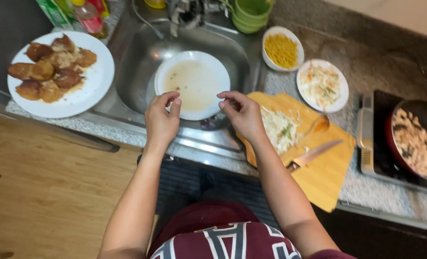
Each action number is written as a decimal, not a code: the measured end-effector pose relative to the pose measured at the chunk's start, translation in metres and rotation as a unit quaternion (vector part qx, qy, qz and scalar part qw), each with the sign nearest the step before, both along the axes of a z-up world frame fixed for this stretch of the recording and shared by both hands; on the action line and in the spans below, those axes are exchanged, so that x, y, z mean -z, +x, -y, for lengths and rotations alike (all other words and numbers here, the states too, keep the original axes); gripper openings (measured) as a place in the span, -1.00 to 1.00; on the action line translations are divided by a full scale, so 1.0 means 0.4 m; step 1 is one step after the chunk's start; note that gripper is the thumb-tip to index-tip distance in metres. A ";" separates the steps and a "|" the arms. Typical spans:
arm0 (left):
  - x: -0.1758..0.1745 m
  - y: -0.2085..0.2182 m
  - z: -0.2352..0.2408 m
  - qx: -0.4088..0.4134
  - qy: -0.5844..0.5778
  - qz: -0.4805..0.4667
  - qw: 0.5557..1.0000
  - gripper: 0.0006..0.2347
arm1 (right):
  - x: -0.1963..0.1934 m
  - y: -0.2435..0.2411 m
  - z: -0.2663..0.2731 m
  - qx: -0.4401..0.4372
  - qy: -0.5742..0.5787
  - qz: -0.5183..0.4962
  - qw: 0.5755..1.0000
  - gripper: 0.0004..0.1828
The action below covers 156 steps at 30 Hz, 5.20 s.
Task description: The person stirs meat in a frying pan on an induction cooktop, then retrieves a glass from a drawer to fill with water from the sink. They pour the water into the pan and continue stirring. Finally, the person chops vegetables on a wooden cutting board and transfers them to a plate.
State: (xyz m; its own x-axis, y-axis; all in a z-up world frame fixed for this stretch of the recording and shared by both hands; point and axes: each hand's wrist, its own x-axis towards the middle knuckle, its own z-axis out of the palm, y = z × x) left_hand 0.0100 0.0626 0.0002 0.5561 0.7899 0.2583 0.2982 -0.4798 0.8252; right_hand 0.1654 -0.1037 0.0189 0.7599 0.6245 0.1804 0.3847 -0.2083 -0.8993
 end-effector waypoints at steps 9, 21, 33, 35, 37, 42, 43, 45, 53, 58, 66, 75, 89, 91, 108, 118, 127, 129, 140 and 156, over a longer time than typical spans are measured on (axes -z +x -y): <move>-0.039 -0.009 -0.236 0.054 0.051 0.027 0.997 -0.85 | 0.014 -0.019 -0.209 0.019 -0.037 -0.024 0.999 -0.82; -0.053 -0.190 -0.577 0.184 0.048 -0.014 0.982 -0.83 | 0.050 -0.260 -0.520 0.078 -0.006 -0.102 0.992 -0.83; -0.111 -0.249 -0.432 0.337 -0.066 -0.067 0.937 -0.82 | -0.011 -0.408 -0.365 0.165 0.068 -0.105 0.978 -0.83; -0.115 -0.244 -0.369 0.363 -0.082 -0.090 0.924 -0.82 | -0.013 -0.426 -0.282 0.185 0.075 -0.095 0.975 -0.83; -0.122 -0.230 -0.285 0.396 -0.096 -0.114 0.906 -0.81 | -0.002 -0.440 -0.171 0.212 0.081 -0.084 0.970 -0.82; -0.119 -0.196 0.040 0.567 -0.084 -0.129 0.810 -0.87 | 0.034 -0.495 0.200 0.301 0.084 -0.088 0.946 -0.85; -0.097 -0.183 0.122 0.582 -0.087 -0.129 0.798 -0.87 | 0.056 -0.495 0.290 0.319 0.081 -0.086 0.941 -0.85; -0.050 -0.157 0.294 0.607 -0.114 -0.137 0.774 -0.90 | 0.104 -0.490 0.477 0.369 0.066 -0.100 0.922 -0.84; 0.171 -0.048 0.835 0.609 -0.194 -0.154 0.753 -0.91 | 0.263 -0.324 0.978 0.425 -0.213 0.055 0.878 -0.60; 0.229 0.006 0.952 0.555 -0.230 -0.195 0.775 -0.89 | 0.293 -0.127 1.063 0.396 -0.342 0.021 0.852 -0.39; 0.270 0.132 1.039 0.580 0.008 -0.116 0.807 -0.79 | 0.565 0.065 1.191 0.332 -0.478 -0.027 0.813 -0.40; 0.305 0.162 1.158 0.490 0.197 0.004 0.849 -0.78 | 0.490 -0.014 1.226 0.284 -0.432 0.049 0.855 -0.46; 0.368 0.017 1.302 0.471 0.307 -0.165 0.811 -0.57 | 0.350 -0.193 1.463 0.123 -0.367 0.253 0.887 -0.60; 0.350 0.001 1.311 0.483 0.311 -0.189 0.796 -0.62 | 0.350 -0.210 1.483 0.086 -0.357 0.239 0.899 -0.71; 0.828 0.284 1.154 0.347 0.093 -0.540 0.761 -0.39 | 0.392 -0.233 1.347 -0.090 -0.370 0.084 0.921 -0.58; 0.934 0.272 1.119 0.476 0.130 -0.587 0.642 -0.61 | 0.401 -0.189 1.326 -0.121 -0.430 0.033 0.894 -0.61; 1.116 0.251 1.123 0.456 0.131 -0.549 0.688 -0.71 | 0.395 -0.190 1.338 -0.120 -0.415 0.040 0.901 -0.60; 0.831 0.265 1.151 0.436 0.201 -0.539 0.691 -0.70 | 0.396 -0.198 1.341 -0.105 -0.421 0.077 0.898 -0.61; 0.224 0.127 1.274 0.349 0.305 -0.298 0.834 -0.51 | 0.359 -0.201 1.346 -0.034 -0.371 0.179 0.911 -0.65; 0.008 0.033 1.112 0.244 -0.554 0.120 0.787 -0.55 | 0.403 -0.154 1.240 0.196 -0.316 0.276 0.886 -0.58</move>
State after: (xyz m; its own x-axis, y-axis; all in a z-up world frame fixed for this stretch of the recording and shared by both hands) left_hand 0.0233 -0.3822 -0.0029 0.9034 0.3112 -0.2951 0.0739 0.5647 0.8220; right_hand 0.1040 -0.5997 -0.1424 0.8459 0.4410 0.3000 0.5162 -0.8183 -0.2529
